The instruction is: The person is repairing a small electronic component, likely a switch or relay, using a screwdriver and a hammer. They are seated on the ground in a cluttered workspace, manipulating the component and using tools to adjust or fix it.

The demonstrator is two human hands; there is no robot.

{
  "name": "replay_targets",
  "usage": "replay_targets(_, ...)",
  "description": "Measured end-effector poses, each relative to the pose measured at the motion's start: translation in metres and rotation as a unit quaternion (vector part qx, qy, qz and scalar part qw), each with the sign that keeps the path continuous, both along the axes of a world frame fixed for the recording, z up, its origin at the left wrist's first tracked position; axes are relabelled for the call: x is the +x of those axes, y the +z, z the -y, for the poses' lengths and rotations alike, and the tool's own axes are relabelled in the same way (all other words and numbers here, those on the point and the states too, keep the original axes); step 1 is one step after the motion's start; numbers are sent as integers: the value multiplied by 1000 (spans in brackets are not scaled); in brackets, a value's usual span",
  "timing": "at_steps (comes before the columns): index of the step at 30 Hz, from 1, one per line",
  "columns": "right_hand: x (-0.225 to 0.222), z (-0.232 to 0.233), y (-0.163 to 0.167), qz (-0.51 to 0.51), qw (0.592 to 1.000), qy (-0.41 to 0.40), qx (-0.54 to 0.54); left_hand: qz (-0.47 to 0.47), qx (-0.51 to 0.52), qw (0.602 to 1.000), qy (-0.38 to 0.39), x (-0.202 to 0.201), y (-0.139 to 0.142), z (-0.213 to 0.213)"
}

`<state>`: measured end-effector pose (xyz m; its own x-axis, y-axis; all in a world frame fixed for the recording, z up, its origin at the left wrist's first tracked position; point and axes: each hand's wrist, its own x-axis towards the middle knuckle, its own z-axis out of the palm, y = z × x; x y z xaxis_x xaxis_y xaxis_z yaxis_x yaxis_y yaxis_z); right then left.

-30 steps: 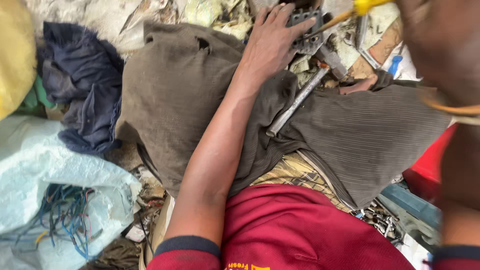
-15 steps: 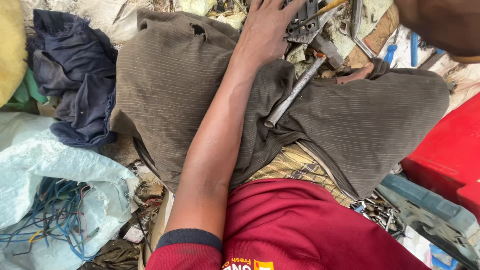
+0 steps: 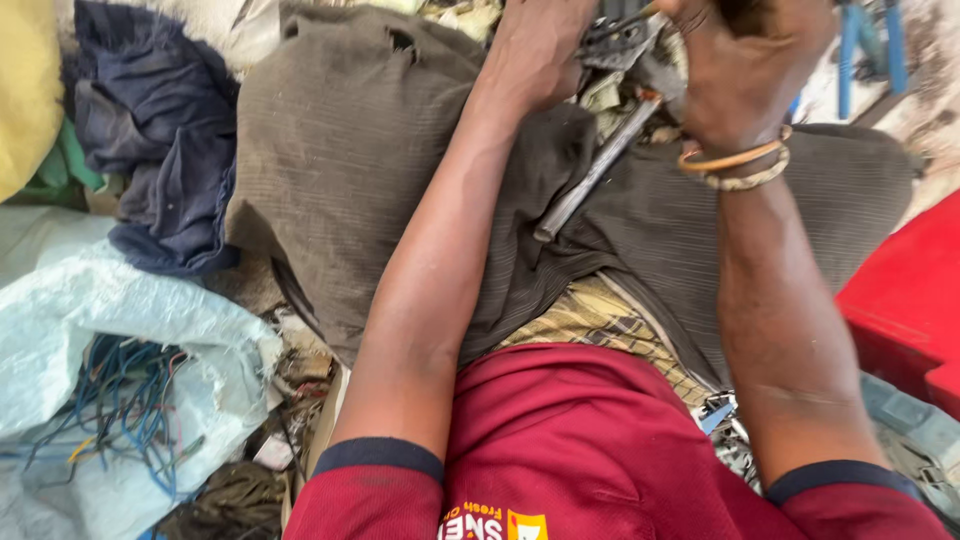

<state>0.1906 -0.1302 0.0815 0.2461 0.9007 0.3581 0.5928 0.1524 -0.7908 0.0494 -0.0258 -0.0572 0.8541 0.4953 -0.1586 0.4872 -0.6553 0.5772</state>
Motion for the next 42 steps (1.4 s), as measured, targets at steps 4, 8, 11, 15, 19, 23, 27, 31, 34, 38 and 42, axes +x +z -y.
replay_targets(4, 2, 0, -1, -112, 993, 45, -5, 227, 67, 968, 80, 0, -2, 4)
replay_targets(8, 0, -6, 4, -24, 998, 59, -20, 192, 71, 975, 81, 1, -6, 7)
replay_targets(11, 3, -4, 6, -18, 997, 76, -9, 184, 76, 977, 81, 4, -9, 7)
replay_targets(15, 4, -2, 4, -86, 993, 79, -3, 176, 56, 979, 84, 6, -10, 8)
replay_targets(19, -3, -1, 7, -58, 998, 19, -4, 163, 60, 981, 84, 2, -7, 9)
replay_targets(23, -10, 2, 17, -60, 998, -22, -8, 165, 67, 981, 82, -1, 0, 9)
replay_targets(27, -14, 0, 16, -103, 995, 10, -11, 163, 69, 981, 75, -1, 5, 8)
replay_targets(31, -12, 1, 12, -85, 996, 13, -13, 157, 41, 984, 74, -1, 4, 8)
replay_targets(34, -10, 4, 10, -59, 998, 12, -16, 163, 52, 982, 76, 0, 1, 9)
replay_targets(38, -8, 6, 6, -21, 1000, 16, -16, 145, 61, 984, 83, 3, -3, 11)
replay_targets(42, -5, 2, 3, -3, 999, 7, 39, 144, 59, 985, 81, 4, -4, 12)
